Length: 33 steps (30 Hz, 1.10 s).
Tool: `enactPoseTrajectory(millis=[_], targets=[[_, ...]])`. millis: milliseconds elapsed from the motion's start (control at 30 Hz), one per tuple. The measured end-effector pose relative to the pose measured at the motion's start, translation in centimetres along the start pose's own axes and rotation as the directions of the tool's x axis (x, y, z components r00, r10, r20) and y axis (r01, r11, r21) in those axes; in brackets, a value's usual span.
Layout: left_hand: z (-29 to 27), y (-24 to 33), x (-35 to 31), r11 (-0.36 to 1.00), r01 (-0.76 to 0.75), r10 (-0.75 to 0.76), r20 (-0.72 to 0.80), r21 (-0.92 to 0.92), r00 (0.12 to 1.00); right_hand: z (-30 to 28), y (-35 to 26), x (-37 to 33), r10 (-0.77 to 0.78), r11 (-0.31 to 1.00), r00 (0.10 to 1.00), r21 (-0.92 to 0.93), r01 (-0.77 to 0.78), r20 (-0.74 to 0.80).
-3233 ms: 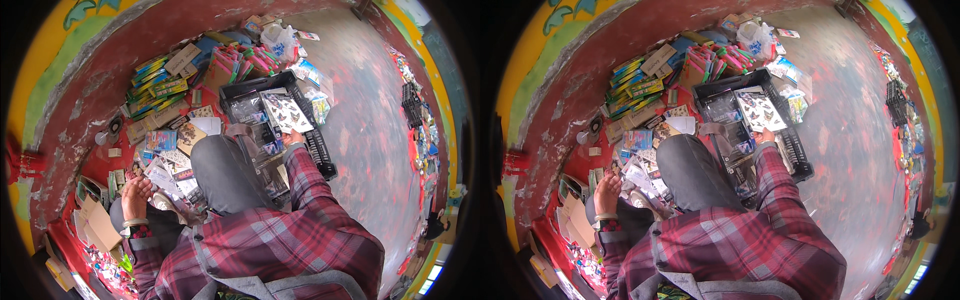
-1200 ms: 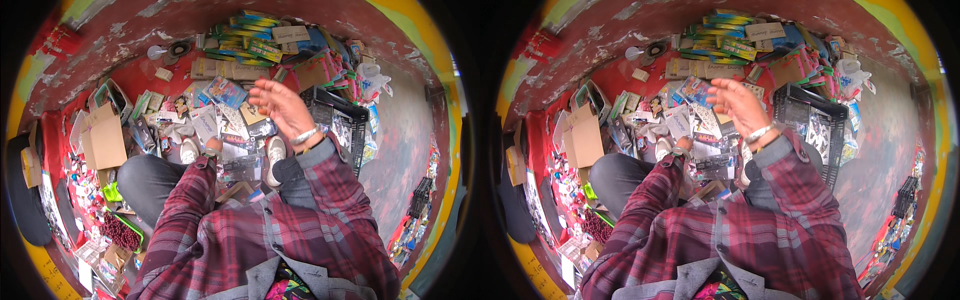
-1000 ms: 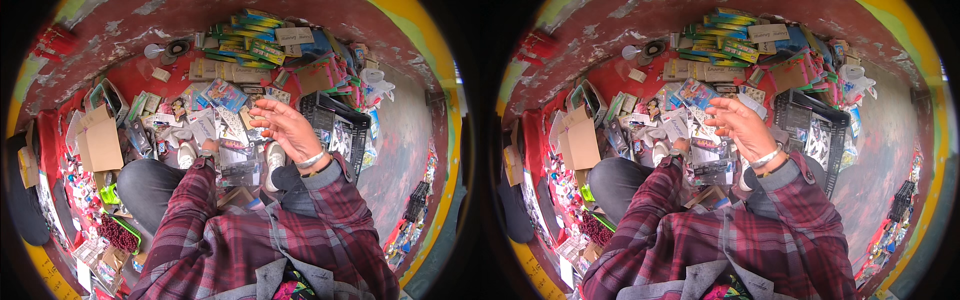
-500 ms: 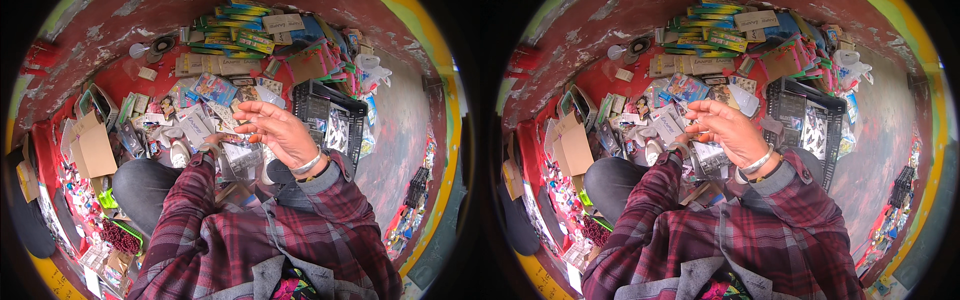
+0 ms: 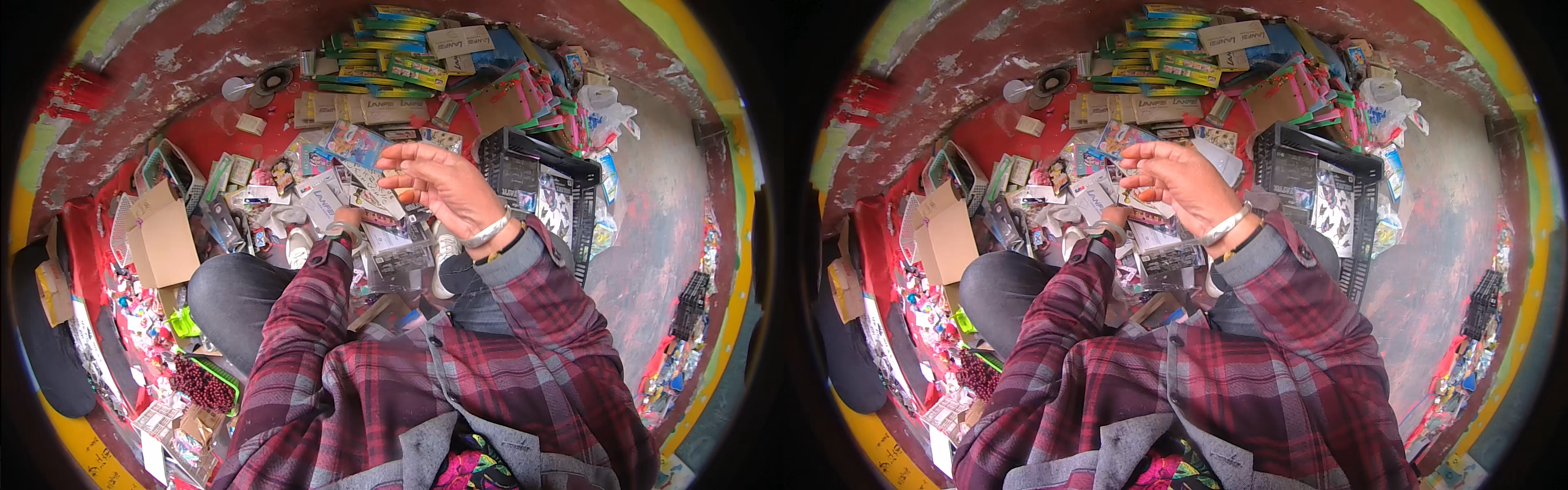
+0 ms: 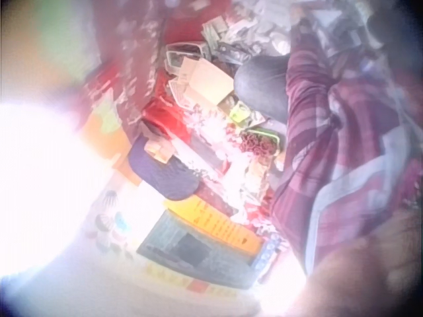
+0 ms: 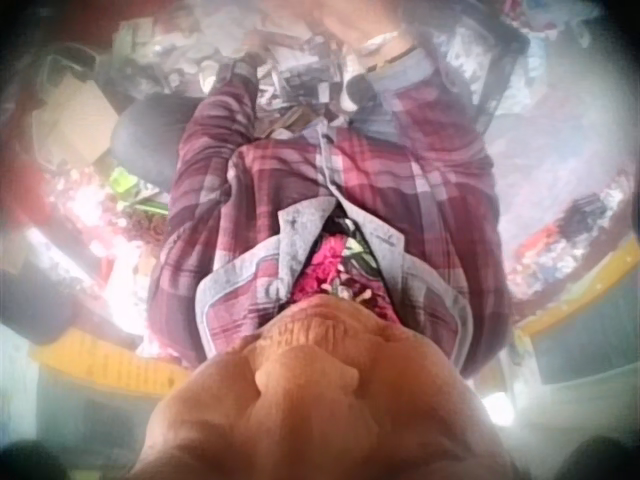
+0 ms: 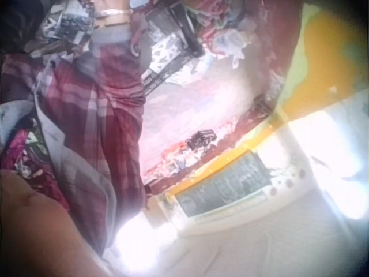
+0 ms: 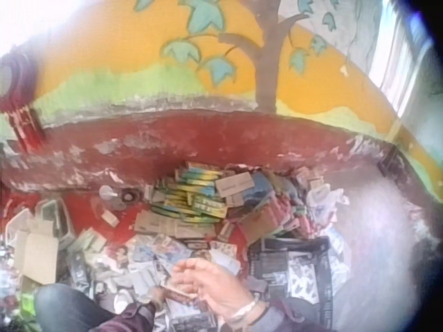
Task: The person sits on the floor and handles temporary tattoo sheets, wiping them with a cloth. They then place the sheets into clear plastic bags, seal the bags, and arrange them in a pile.
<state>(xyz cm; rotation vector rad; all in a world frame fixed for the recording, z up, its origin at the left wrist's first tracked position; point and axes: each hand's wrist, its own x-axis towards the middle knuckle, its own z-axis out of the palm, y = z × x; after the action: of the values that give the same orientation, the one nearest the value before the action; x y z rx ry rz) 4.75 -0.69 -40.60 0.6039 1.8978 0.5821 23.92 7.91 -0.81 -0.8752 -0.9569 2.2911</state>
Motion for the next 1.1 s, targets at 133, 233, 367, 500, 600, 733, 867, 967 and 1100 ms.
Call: enactPoseTrajectory(millis=[133,233,367,500,600,733,867,967,1100], targets=[[-6.4,5.0,-1.7,0.241,-0.435,0.315,0.354,0.868,0.881,0.0,-0.6,-0.4,-0.065,0.992,0.996,-0.108,0.058,-0.066],[-10.4,6.4,-3.2,0.1,-0.375,0.346,0.321,0.922,0.881,-1.2,-0.1,0.5,-0.09,0.995,0.996,-0.051,0.088,-0.024],[-16.7,7.9,-5.7,0.061,-0.341,0.417,0.287,0.938,0.862,-1.4,0.0,1.0,-0.146,0.987,0.986,-0.082,0.139,-0.085],[-21.8,11.8,-12.9,0.902,-0.144,0.284,-0.309,0.406,0.907,-2.2,0.0,1.1,-0.176,0.983,0.973,-0.087,0.164,-0.152],[-24.1,15.2,-21.3,0.884,-0.375,0.303,-0.269,-0.278,0.914,-2.8,0.1,1.2,-0.173,0.982,0.967,-0.111,0.154,-0.185],[-26.7,16.4,-26.3,0.658,-0.517,0.424,-0.298,-0.548,0.855,-4.2,-1.7,-0.6,-0.209,0.978,0.959,-0.065,0.2,-0.19],[-31.1,15.3,-29.8,0.584,-0.62,0.451,-0.426,-0.524,0.785,-6.2,-7.0,-6.7,-0.453,0.885,0.882,0.052,0.463,-0.131],[-34.9,12.0,-31.0,0.419,-0.516,0.493,-0.29,-0.747,0.821,-10.3,-8.7,-12.8,-0.559,0.826,0.805,-0.053,0.561,-0.197],[-37.8,9.5,-30.5,0.395,-0.448,0.707,-0.045,-0.802,0.705,-21.1,-5.4,-18.5,-0.462,0.875,0.742,-0.117,0.469,-0.486]])
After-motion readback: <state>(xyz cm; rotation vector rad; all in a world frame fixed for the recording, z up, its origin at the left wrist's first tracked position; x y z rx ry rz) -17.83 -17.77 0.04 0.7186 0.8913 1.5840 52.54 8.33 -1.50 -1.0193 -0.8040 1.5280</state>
